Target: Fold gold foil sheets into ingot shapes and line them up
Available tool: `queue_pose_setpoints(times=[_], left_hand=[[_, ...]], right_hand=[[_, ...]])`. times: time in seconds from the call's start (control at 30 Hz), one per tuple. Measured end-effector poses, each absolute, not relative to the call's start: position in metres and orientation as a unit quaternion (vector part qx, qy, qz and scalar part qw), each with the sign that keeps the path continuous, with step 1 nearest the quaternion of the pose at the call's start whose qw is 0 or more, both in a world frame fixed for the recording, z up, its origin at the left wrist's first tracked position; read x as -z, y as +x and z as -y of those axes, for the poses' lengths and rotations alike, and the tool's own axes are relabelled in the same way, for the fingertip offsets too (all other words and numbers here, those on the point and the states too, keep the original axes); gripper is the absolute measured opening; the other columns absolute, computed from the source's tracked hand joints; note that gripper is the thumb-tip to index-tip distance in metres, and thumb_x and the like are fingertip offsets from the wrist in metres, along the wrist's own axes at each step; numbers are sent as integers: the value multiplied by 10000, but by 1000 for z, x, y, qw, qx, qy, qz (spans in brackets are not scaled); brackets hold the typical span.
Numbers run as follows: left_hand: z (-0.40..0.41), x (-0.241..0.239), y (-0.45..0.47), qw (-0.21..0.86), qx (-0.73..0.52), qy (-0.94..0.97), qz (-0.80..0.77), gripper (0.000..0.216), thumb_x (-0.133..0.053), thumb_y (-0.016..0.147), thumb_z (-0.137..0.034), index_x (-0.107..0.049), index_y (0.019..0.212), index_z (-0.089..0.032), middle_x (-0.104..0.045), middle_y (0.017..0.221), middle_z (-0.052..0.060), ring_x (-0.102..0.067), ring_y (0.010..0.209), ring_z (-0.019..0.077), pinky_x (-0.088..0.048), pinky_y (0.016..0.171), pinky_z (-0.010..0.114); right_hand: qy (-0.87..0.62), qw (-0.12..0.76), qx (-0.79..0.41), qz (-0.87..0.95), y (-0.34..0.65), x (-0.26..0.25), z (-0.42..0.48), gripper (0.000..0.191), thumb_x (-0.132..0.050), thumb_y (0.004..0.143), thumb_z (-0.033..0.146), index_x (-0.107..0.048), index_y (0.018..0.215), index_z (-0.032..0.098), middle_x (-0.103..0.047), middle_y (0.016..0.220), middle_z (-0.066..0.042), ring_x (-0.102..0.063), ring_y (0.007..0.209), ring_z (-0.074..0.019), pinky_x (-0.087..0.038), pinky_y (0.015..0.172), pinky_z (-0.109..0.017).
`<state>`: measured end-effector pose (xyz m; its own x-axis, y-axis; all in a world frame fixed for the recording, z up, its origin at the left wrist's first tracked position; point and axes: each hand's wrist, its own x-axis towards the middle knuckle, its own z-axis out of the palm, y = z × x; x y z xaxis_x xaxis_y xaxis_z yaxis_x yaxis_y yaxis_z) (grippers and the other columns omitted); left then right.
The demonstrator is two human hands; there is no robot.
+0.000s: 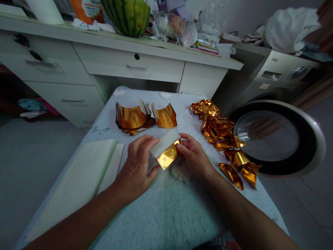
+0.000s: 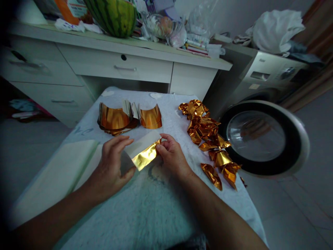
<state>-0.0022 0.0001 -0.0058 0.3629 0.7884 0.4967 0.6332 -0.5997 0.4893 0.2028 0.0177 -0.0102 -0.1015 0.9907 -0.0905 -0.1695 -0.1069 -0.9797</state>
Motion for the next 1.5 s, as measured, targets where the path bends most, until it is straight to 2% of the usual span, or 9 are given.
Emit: queue_pose_setpoints(times=[0.13,0.23,0.37,0.57,0.8,1.0,1.17,1.37,1.5], left_hand=[[-1,4,-3,41,-306,877,-368,299,-579,823,-80,-549,1068,-250,-529,1217,70,-482,1163,280,-420,996,488],[-2,4,-2,62,-243,916,-314,78,-536,904,-148,-576,879,-209,-631,986,42,-551,955,236,-444,873,440],[0,9,1,99,-176,929,-310,140,-486,928,-151,-603,861,-188,-633,826,30,-569,826,202,-459,797,398],[1,11,1,132,-177,925,-309,139,-497,905,-132,-617,878,-196,-651,863,38,-587,846,199,-481,781,372],[1,11,-1,151,-172,921,-317,141,-486,924,-148,-620,911,-189,-642,901,51,-579,879,211,-490,805,380],[0,9,-1,174,-193,906,-333,139,-484,941,-176,-617,905,-187,-637,881,46,-578,852,208,-483,778,372],[-1,8,-1,199,-189,887,-371,149,-485,940,-181,-629,899,-180,-616,857,43,-569,835,205,-469,755,356],[-2,7,-1,234,-160,870,-403,122,-526,915,-200,-619,838,-186,-592,842,30,-561,844,204,-449,767,353],[-5,4,-4,257,-149,851,-434,42,-604,839,-167,-619,814,-197,-582,870,22,-552,896,211,-433,802,360]], right_hand=[[-487,466,-532,513,201,15,-17,499,-618,824,326,-354,1238,238,-500,636,106,-471,552,-115,-348,538,-231],[-530,423,-451,581,199,17,-16,459,-568,840,254,-340,1237,223,-499,652,101,-477,558,-121,-356,552,-242],[-570,335,-304,686,200,18,-16,359,-545,828,147,-462,1173,204,-550,738,39,-534,704,-162,-412,680,-294],[-588,281,-167,740,201,19,-17,364,-645,777,135,-554,1127,179,-583,961,-71,-531,915,-237,-433,864,-391],[-495,271,-209,798,199,12,-14,176,-538,802,27,-582,817,197,-606,845,-28,-537,841,-181,-414,786,-312],[-459,242,-221,826,199,5,-8,226,-480,741,10,-576,836,190,-590,841,-32,-518,831,-183,-400,785,-312],[-450,188,-222,844,201,-6,-2,262,-605,671,98,-555,914,182,-555,944,-54,-477,892,-217,-394,832,-353],[-455,164,-257,836,200,-4,-1,30,-637,850,173,-631,872,193,-536,985,-59,-442,949,-210,-368,862,-349],[-465,153,-265,831,199,-2,-3,46,-654,852,142,-671,853,185,-545,989,-63,-438,959,-209,-361,872,-358]])
